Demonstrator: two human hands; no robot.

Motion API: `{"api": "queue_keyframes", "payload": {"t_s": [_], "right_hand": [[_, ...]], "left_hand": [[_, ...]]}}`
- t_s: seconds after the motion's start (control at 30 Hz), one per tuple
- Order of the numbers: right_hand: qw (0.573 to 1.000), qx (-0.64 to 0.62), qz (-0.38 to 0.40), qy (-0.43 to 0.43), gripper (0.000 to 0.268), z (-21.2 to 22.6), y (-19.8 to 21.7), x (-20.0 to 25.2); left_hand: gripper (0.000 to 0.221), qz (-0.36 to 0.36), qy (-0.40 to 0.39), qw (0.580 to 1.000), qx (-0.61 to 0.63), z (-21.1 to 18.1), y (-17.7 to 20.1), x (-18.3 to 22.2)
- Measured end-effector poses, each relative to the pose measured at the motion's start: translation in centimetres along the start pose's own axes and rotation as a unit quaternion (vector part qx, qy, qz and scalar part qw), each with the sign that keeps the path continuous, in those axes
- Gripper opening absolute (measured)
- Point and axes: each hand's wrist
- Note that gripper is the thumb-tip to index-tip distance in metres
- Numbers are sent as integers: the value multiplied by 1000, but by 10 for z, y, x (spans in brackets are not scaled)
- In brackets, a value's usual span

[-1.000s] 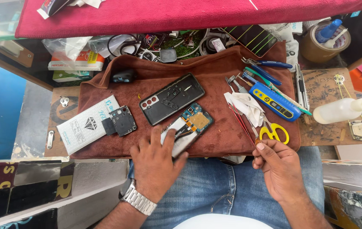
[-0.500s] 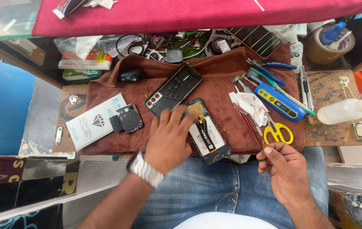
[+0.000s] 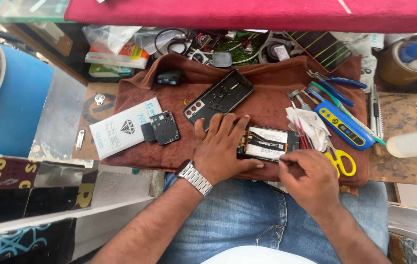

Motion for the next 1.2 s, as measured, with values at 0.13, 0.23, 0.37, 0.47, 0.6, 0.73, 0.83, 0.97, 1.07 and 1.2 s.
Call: {"api": "queue_keyframes", "payload": {"t_s": [0.13,0.23,0.37,0.47,0.6,0.73,0.83,0.97,1.07,1.2], "right_hand": [[995,3,21,92,17,9,-20,-26],[991,-10,32,129,18,13,-35,-35],[985,11,40,165,19,14,-43,-33],[985,28,31,169,19,16,-45,-23],[984,26,21,173,19,14,-46,-20],[984,28,16,176,17,13,-49,-22],[983,42,27,178,17,13,-50,-23],[983,37,36,178,17,13,-50,-23],[984,35,39,172,16,12,-51,-22],[986,29,26,165,17,13,-52,-22]], "left_hand": [[89,-99,-8,995,31,12,-9,27],[68,-100,8,992,72,16,-13,30],[54,-116,14,988,101,21,-13,30],[46,-123,22,986,106,21,-14,31],[44,-114,30,987,108,22,-15,29],[42,-101,30,990,95,23,-17,28],[40,-97,34,990,97,23,-18,27],[42,-94,40,989,105,24,-20,28],[42,-96,34,989,110,25,-20,26],[42,-87,40,990,101,25,-21,26]]}}
Point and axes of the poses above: each hand's wrist, its own x-axis away from the middle knuckle, its own y-axis out of the back of the hand, z = x × y, and after that the axes turned 7 degrees about -y, right-handed
